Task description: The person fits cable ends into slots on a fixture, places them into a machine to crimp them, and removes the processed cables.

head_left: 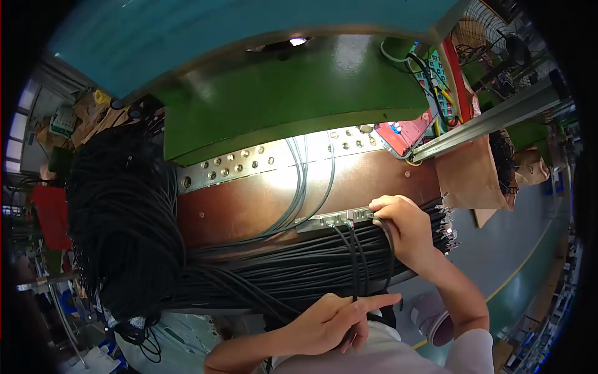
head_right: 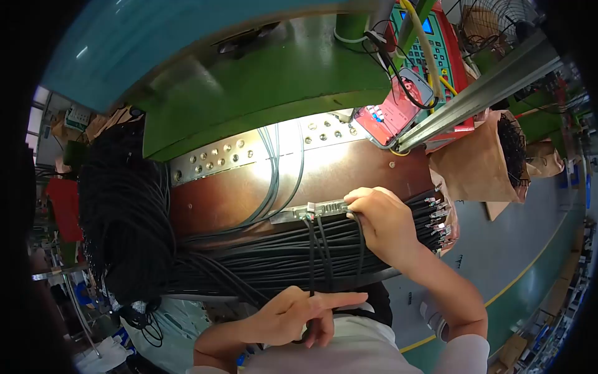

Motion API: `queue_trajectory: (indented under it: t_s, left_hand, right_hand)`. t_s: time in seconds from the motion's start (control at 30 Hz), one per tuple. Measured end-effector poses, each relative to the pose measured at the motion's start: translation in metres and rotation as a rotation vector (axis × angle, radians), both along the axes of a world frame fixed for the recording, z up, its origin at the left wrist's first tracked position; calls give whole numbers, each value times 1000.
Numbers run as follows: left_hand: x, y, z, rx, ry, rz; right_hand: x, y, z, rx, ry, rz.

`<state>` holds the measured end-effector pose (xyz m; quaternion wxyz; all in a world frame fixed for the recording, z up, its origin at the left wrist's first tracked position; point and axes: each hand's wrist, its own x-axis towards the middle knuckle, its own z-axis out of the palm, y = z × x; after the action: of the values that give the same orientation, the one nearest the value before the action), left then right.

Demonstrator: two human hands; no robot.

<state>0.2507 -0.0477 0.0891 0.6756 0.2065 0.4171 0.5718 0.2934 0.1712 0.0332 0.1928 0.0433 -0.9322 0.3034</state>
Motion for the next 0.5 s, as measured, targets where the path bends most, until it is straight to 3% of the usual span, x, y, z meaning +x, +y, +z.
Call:
queue_trajectory:
  t_s: [0.3,0.4,0.5]
  left_hand:
    - [0,12,-7,-35,-35,-62]
    - [1,12,-11,-19,-27,-50]
    - [4,11,-12,-27,-37,-31]
  right_hand:
    - [-6,6,5,139,-22,64]
    - [-4,7,-2,-6,9,38]
    - [-6,4,1,38,17,27]
